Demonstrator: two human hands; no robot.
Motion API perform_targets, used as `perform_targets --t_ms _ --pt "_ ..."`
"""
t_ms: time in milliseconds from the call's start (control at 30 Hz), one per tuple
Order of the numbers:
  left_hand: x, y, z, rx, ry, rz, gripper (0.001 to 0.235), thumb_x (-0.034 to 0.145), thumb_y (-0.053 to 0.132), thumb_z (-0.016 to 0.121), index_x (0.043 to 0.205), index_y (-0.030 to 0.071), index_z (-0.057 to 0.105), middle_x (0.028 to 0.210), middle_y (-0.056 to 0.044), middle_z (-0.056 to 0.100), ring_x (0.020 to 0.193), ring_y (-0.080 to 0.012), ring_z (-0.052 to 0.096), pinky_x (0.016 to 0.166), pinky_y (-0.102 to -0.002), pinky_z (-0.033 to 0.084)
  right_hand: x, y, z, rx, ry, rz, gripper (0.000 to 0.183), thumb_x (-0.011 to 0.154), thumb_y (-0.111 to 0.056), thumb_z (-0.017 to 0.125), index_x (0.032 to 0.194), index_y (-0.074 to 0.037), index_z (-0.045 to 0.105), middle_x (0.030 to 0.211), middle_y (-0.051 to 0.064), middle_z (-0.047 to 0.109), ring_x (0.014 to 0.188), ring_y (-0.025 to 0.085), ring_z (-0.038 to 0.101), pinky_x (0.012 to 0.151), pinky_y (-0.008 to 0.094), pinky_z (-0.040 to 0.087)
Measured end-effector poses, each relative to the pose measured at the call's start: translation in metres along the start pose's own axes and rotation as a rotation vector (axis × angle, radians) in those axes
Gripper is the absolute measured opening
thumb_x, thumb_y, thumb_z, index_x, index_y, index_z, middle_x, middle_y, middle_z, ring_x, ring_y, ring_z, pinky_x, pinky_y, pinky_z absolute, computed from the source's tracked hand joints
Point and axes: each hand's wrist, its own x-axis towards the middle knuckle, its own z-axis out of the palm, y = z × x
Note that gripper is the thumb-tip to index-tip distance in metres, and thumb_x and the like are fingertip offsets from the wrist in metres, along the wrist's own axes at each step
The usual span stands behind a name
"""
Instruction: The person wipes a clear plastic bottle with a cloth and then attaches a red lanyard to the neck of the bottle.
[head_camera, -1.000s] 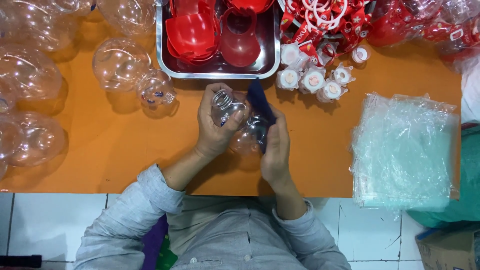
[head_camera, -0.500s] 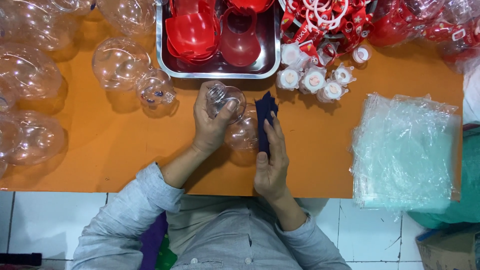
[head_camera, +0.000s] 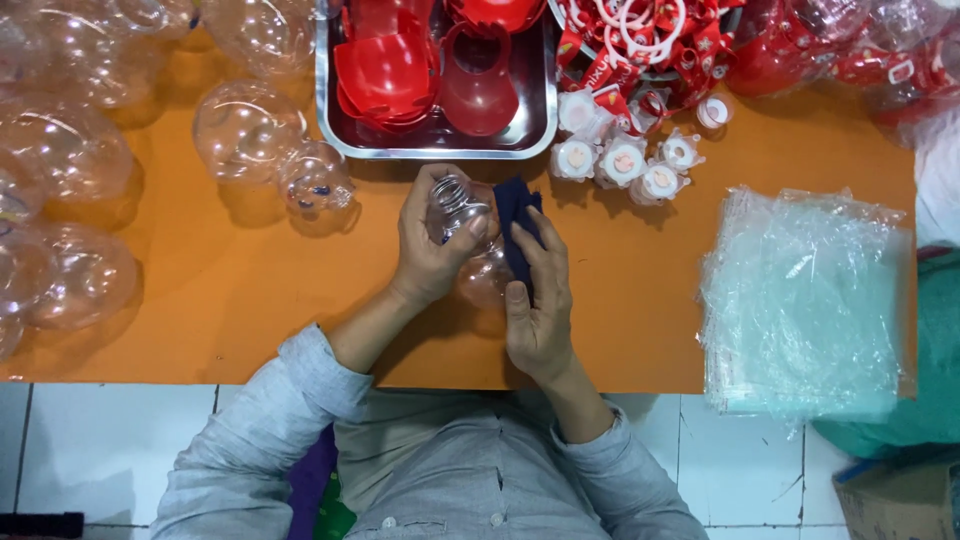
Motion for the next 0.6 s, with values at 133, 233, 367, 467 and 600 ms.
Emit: perform_targets --t_ms 133,233,367,467,600 --pt "0.002 -0.013 -0.003 -0.009 0.046 -0.017 0.046 0.086 0.041 0.076 0.112 0.007 0.059 0.085 -0.005 0.06 0.082 -0.0141 0.058 0.075 -0.031 0.052 -0.022 0.012 0.007 -0.004 -0.024 0.056 0.062 0.107 -0.036 0.033 0.155 0.004 0.032 0.155 0.03 0.032 0.15 0.048 0.028 0.124 0.059 0.02" --pt "0.003 -0.018 -0.003 -0.02 0.047 -0.022 0.045 0.088 0.043 0.075 0.111 0.007 0.059 0.085 -0.006 0.061 0.082 -0.015 0.06 0.075 -0.032 0.052 -0.043 0.015 0.014 -0.075 -0.032 0.059 0.071 0.108 -0.041 0.036 0.16 0.004 0.019 0.161 0.03 0.021 0.152 0.051 0.014 0.123 0.063 0.011" --pt "0.006 -0.018 -0.003 -0.031 0.033 -0.018 0.044 0.089 0.044 0.073 0.111 0.008 0.059 0.086 -0.005 0.061 0.082 -0.0132 0.058 0.074 -0.03 0.051 -0.059 0.011 0.021 -0.032 -0.03 0.097 0.078 0.105 -0.034 0.041 0.159 0.01 0.006 0.163 0.034 0.009 0.153 0.052 0.005 0.124 0.063 0.005" --pt "0.008 -0.017 -0.005 -0.027 -0.017 0.006 0.048 0.087 0.047 0.073 0.112 0.008 0.059 0.085 -0.005 0.06 0.081 -0.0139 0.058 0.073 -0.03 0.051 -0.049 0.005 0.018 -0.026 -0.012 0.079 0.073 0.106 -0.032 0.04 0.158 0.01 0.01 0.161 0.031 0.015 0.152 0.048 0.012 0.124 0.06 0.008" --pt "0.006 -0.011 -0.001 0.001 -0.094 0.059 0.058 0.079 0.051 0.077 0.113 0.006 0.061 0.083 -0.009 0.062 0.08 -0.0167 0.063 0.072 -0.032 0.052 -0.024 0.007 0.008 -0.045 -0.002 0.046 0.059 0.107 -0.033 0.037 0.152 0.004 0.034 0.152 0.027 0.032 0.147 0.044 0.031 0.122 0.056 0.024"
